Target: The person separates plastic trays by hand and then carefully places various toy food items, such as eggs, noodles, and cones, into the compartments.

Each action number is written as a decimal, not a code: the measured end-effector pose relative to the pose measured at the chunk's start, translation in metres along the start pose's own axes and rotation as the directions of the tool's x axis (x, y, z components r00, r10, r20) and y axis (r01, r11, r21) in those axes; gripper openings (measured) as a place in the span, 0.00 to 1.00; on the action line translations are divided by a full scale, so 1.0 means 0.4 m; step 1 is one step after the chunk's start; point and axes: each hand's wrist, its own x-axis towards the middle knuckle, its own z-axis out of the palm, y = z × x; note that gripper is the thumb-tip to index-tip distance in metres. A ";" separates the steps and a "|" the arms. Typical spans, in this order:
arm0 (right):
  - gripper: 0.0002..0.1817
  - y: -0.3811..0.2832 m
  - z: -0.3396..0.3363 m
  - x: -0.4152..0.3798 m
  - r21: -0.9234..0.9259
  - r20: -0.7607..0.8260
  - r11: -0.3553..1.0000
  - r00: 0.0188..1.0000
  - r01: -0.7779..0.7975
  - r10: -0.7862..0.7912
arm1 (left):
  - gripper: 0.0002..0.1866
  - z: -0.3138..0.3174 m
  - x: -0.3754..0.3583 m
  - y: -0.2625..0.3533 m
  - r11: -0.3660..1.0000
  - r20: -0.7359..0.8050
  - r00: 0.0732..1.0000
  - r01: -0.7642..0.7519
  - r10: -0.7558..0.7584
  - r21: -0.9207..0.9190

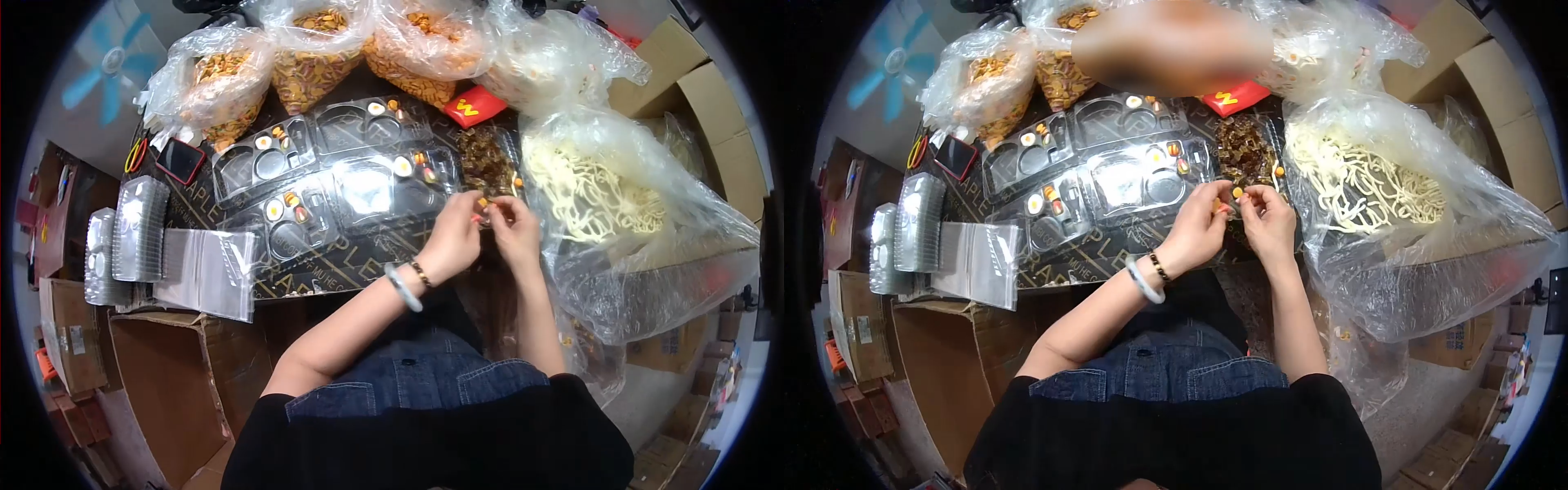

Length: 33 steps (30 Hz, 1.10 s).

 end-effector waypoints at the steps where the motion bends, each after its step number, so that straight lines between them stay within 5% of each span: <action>1: 0.06 0.022 -0.016 0.006 -0.003 -0.006 1.000 1.000 0.000 0.000 | 0.19 0.028 0.021 0.000 0.997 -0.002 0.999 -0.050 0.050 0.057; 4: 0.07 0.048 -0.048 0.018 -0.371 -0.050 0.870 0.929 0.324 -0.368 | 0.22 0.085 0.062 -0.025 0.991 0.039 0.995 -0.097 0.094 0.088; 7: 0.07 0.021 -0.099 0.054 -0.241 -0.093 0.959 0.981 0.146 -0.173 | 0.25 0.094 0.073 -0.034 0.974 0.139 0.983 -0.147 0.124 0.171; 10: 0.11 0.051 -0.121 0.134 -0.358 0.126 0.870 0.941 0.339 -0.315 | 0.17 0.089 0.069 -0.029 0.938 0.104 0.962 -0.271 0.254 0.218; 13: 0.12 0.059 -0.084 0.201 -0.391 0.373 0.745 0.833 0.541 -0.409 | 0.13 0.091 0.073 -0.061 0.907 0.246 0.941 -0.303 0.235 0.293; 19: 0.09 0.071 -0.047 0.299 -0.361 0.443 0.724 0.791 0.588 -0.422 | 0.13 0.093 0.076 -0.066 0.903 0.291 0.935 -0.295 0.205 0.313; 22: 0.10 0.038 -0.124 0.257 -0.300 0.348 0.856 0.884 0.420 -0.312 | 0.10 0.095 0.074 -0.067 0.919 0.273 0.940 -0.280 0.205 0.276; 25: 0.13 -0.007 -0.203 0.171 -0.462 0.380 0.882 0.920 0.096 0.098 | 0.08 0.092 0.084 -0.061 0.936 0.205 0.954 -0.263 0.217 0.232; 29: 0.14 0.034 -0.191 0.101 -0.563 0.396 0.801 0.917 0.205 0.045 | 0.05 0.116 0.114 -0.027 0.897 0.225 0.959 -0.248 0.174 0.365; 33: 0.14 0.077 -0.166 0.097 -0.410 0.246 0.896 0.967 0.171 -0.072 | 0.03 0.175 0.134 -0.035 0.783 0.193 0.945 -0.328 0.266 0.528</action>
